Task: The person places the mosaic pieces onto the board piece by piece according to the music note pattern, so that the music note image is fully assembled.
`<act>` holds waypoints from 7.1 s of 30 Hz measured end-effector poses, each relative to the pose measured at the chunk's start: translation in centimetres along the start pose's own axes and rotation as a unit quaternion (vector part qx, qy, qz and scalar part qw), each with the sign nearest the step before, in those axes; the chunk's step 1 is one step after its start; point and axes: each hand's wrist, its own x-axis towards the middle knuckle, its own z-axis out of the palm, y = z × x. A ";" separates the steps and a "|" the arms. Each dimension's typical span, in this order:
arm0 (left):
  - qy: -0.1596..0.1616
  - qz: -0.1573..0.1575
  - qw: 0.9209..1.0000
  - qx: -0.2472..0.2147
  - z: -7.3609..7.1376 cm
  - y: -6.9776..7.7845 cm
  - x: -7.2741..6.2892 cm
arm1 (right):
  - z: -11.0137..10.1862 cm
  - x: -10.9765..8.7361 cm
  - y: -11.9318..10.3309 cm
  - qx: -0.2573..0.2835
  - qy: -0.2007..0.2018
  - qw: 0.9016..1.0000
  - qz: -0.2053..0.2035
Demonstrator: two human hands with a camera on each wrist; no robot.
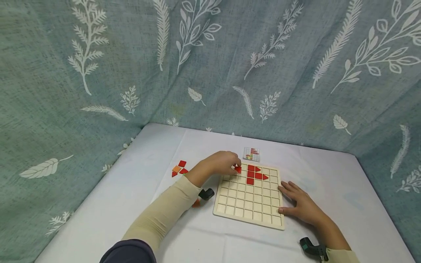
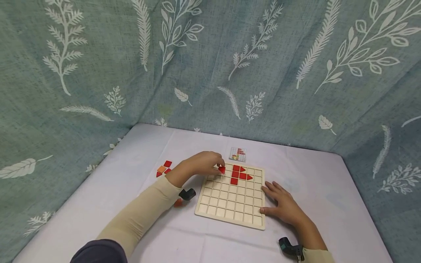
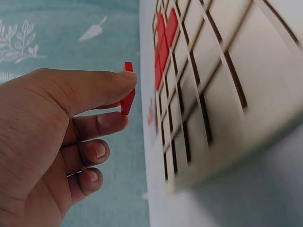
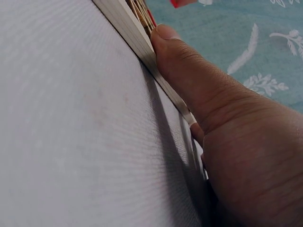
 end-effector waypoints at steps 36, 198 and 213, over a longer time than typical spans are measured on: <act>-0.014 0.080 0.996 0.045 2.3 5.3 4.8 | 0.0 -0.2 0.1 0.006 0.000 1.000 -0.013; -0.050 -0.250 0.965 -0.069 1.1 -12.1 -12.4 | 0.2 -0.1 0.0 -0.004 -0.002 1.000 -0.002; -0.012 -0.148 0.989 -0.014 1.2 -8.2 -7.5 | 0.1 -0.1 -0.2 -0.002 -0.001 1.000 0.003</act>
